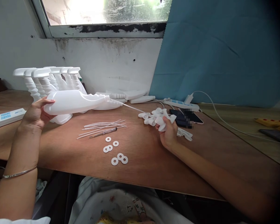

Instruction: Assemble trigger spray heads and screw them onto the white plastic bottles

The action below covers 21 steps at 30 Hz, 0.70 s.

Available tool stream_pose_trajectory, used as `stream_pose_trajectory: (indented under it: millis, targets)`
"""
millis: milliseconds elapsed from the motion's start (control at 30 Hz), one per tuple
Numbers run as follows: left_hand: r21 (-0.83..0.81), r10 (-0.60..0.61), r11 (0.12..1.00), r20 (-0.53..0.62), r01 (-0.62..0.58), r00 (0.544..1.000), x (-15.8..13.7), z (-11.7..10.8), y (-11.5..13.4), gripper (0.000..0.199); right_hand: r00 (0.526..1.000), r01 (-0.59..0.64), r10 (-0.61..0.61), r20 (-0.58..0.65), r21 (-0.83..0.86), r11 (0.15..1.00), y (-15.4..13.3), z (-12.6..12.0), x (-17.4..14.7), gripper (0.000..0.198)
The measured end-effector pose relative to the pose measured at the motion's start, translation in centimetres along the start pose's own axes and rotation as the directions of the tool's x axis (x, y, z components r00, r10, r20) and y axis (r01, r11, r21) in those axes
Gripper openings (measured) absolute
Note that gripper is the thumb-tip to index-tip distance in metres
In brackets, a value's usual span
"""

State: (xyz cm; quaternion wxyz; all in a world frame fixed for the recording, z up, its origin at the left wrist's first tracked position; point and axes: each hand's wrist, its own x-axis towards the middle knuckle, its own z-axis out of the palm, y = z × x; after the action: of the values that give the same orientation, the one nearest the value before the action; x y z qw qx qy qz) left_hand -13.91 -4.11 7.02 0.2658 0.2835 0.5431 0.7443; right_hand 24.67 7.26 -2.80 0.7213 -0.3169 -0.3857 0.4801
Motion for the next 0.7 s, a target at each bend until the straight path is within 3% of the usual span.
stream_pose_trajectory:
  millis: [533, 700]
  targets:
    - [0.022, -0.009, 1.000, -0.019, 0.010, 1.000, 0.07, -0.13, -0.14, 0.023, 1.000, -0.001, 0.001, -0.002, 0.023, 1.000, 0.11, -0.14, -0.05, 0.024]
    - [0.042, -0.018, 0.999, 0.018, 0.017, 1.000, 0.17, 0.13, -0.42, 0.032, 1.000, -0.018, 0.018, 0.004, 0.002, 1.000, 0.00, 0.03, -0.23, 0.026]
